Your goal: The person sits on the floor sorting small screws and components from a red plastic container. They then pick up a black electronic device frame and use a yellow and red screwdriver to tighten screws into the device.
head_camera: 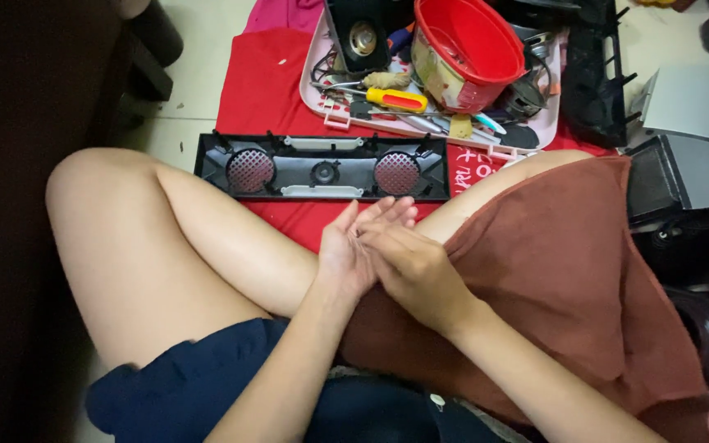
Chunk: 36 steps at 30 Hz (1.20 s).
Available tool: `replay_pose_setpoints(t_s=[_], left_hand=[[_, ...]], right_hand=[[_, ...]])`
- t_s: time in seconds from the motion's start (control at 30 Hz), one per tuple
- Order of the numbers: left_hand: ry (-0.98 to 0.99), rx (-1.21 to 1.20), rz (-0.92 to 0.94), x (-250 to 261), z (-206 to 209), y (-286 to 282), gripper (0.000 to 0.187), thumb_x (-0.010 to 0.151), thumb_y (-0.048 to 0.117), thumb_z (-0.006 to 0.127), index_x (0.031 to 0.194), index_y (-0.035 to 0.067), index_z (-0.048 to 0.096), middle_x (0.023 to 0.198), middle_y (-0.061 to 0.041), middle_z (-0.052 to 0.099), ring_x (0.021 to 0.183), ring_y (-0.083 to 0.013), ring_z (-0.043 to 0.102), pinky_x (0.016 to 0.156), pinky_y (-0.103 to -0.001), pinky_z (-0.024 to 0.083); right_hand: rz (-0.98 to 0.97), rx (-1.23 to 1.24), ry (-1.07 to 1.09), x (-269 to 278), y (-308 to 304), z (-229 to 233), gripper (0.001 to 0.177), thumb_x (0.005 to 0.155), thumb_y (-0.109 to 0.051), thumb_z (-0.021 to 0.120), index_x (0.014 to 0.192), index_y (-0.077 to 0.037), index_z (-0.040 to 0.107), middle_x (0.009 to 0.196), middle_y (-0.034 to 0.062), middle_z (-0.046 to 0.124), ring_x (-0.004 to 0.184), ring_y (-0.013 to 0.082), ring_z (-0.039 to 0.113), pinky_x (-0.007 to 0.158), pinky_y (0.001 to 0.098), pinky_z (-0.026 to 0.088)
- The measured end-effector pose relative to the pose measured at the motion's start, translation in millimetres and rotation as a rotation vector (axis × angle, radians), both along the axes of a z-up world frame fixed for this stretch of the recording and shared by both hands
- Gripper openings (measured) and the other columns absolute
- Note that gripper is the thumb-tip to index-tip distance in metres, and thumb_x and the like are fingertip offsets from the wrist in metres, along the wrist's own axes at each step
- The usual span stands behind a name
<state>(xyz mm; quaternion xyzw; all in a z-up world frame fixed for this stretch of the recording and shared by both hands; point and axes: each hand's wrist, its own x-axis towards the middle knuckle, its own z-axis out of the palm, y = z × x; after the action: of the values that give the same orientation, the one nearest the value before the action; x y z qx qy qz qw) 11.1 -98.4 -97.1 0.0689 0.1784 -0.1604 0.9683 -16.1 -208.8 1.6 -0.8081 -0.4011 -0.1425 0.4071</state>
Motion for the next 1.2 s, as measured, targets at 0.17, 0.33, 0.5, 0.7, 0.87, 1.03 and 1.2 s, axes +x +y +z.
replay_pose_setpoints(t_s=[0.17, 0.33, 0.5, 0.7, 0.87, 1.03, 1.2], left_hand=[[0.014, -0.007, 0.036, -7, 16, 12, 0.050, 0.094, 0.035, 0.029, 0.109, -0.007, 0.051, 0.118, -0.027, 0.052, 0.112, -0.0389, 0.050, 0.098, -0.053, 0.037], [0.055, -0.019, 0.063, -16, 44, 38, 0.050, 0.095, 0.031, 0.027, 0.110, -0.010, 0.050, 0.119, -0.029, 0.050, 0.112, -0.0391, 0.049, 0.097, -0.050, 0.038], [-0.008, -0.066, 0.209, -27, 63, 64, 0.045, 0.092, 0.027, 0.035, 0.110, -0.012, 0.050, 0.122, -0.031, 0.046, 0.117, -0.0426, 0.044, 0.103, -0.053, 0.032], [-0.121, -0.149, 0.208, -31, 65, 52, 0.051, 0.093, 0.031, 0.033, 0.116, -0.012, 0.047, 0.126, -0.031, 0.042, 0.122, -0.0410, 0.038, 0.106, -0.051, 0.028], [-0.219, -0.171, 0.236, -32, 74, 52, 0.055, 0.093, 0.034, 0.030, 0.125, -0.009, 0.040, 0.133, -0.029, 0.035, 0.127, -0.0390, 0.031, 0.108, -0.047, 0.025], [-0.227, -0.153, 0.222, -33, 69, 50, 0.060, 0.094, 0.040, 0.022, 0.130, -0.007, 0.035, 0.136, -0.026, 0.031, 0.129, -0.0364, 0.030, 0.108, -0.043, 0.025], [-0.087, -0.139, 0.092, -27, 48, 23, 0.063, 0.094, 0.043, 0.021, 0.131, -0.006, 0.036, 0.131, -0.022, 0.042, 0.115, -0.0264, 0.048, 0.100, -0.034, 0.038]], right_hand=[[0.079, -0.018, -0.016, 3, 7, -6, 0.028, 0.078, 0.014, 0.044, 0.099, 0.002, 0.058, 0.104, 0.0184, 0.062, 0.097, 0.0346, 0.060, 0.079, 0.0419, 0.050], [-0.069, 0.137, -0.251, 3, 10, 0, 0.027, 0.083, 0.011, 0.046, 0.101, 0.000, 0.062, 0.101, 0.0115, 0.066, 0.089, 0.0232, 0.065, 0.078, 0.0300, 0.052], [0.065, -0.106, 0.089, 3, 0, 3, 0.028, 0.081, -0.006, 0.054, 0.107, 0.006, 0.055, 0.106, 0.0243, 0.058, 0.104, 0.0406, 0.053, 0.090, 0.0479, 0.042], [0.252, -0.482, 0.342, -5, 12, 12, 0.038, 0.086, -0.017, 0.048, 0.114, 0.009, 0.052, 0.117, 0.0294, 0.051, 0.113, 0.0442, 0.044, 0.096, 0.0535, 0.029], [0.104, -0.244, 0.354, -4, -1, -23, 0.025, 0.083, -0.011, 0.054, 0.104, 0.000, 0.061, 0.100, 0.0197, 0.063, 0.098, 0.0366, 0.057, 0.085, 0.0468, 0.043], [-0.259, 0.060, 0.069, 11, -11, -4, 0.018, 0.088, -0.013, 0.053, 0.103, -0.008, 0.063, 0.094, 0.0088, 0.066, 0.093, 0.0245, 0.063, 0.084, 0.0373, 0.048], [-0.107, 0.088, -0.249, 5, 0, 18, 0.014, 0.089, -0.008, 0.049, 0.088, -0.003, 0.062, 0.097, 0.0128, 0.065, 0.097, 0.0319, 0.061, 0.087, 0.0426, 0.047]])
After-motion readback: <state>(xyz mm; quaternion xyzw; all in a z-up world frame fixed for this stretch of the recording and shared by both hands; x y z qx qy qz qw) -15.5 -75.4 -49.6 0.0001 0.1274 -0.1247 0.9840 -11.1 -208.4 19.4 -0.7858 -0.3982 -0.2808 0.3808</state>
